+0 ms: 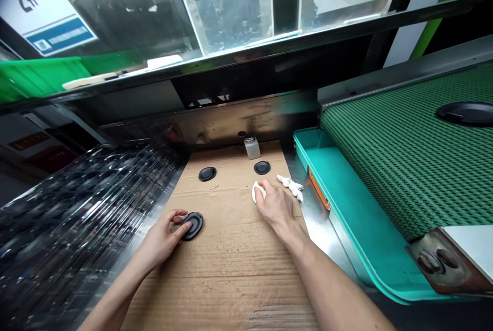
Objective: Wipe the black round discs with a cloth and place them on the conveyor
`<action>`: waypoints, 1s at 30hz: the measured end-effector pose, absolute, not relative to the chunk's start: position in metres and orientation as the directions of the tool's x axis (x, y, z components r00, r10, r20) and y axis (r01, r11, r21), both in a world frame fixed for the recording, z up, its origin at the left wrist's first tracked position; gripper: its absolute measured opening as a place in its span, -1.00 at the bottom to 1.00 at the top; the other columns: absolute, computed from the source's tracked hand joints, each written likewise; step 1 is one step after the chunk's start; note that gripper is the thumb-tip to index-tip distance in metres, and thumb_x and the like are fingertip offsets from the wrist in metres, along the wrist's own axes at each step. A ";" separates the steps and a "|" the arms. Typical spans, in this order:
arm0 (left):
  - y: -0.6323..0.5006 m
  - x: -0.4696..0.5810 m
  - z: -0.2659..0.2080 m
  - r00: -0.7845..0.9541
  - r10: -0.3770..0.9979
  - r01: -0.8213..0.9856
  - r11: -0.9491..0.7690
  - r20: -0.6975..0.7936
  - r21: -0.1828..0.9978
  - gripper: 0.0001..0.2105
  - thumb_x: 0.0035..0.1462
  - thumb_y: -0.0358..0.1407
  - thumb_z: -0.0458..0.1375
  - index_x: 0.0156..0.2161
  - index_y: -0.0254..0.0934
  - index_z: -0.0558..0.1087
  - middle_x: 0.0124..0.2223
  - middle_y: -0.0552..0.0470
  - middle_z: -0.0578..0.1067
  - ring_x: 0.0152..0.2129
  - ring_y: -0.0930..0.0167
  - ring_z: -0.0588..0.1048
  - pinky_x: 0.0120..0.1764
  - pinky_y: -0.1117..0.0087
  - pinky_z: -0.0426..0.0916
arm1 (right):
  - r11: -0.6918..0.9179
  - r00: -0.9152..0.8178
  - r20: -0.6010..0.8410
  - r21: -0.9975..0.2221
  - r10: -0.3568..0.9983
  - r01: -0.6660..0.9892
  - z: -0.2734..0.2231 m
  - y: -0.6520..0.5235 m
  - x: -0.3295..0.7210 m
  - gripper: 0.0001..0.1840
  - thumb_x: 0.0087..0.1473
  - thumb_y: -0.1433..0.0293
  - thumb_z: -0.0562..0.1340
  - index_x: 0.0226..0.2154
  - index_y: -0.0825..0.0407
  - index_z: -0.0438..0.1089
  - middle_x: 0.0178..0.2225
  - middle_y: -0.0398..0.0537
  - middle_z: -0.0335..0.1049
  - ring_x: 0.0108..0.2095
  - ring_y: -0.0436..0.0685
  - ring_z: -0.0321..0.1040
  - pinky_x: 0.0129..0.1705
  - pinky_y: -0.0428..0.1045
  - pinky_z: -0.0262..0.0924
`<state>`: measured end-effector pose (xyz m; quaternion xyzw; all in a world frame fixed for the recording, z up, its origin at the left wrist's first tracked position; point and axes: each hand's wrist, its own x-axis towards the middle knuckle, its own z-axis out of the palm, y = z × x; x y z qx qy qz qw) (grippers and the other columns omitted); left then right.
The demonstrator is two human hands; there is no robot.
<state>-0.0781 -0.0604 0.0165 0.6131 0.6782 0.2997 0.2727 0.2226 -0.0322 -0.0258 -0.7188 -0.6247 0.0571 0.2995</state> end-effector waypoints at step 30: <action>-0.029 -0.043 0.003 0.288 0.949 0.883 -0.316 0.131 0.347 -0.42 0.08 -0.15 0.14 0.22 -0.22 0.21 0.14 -0.11 0.40 0.07 0.18 0.35 0.10 0.18 0.22 | -0.045 0.214 0.295 -0.490 0.931 0.871 -0.022 -0.034 0.221 -0.71 0.19 0.16 0.05 -0.15 -0.15 0.40 -0.34 -0.15 0.52 -0.34 0.15 0.43 -0.37 -0.02 0.00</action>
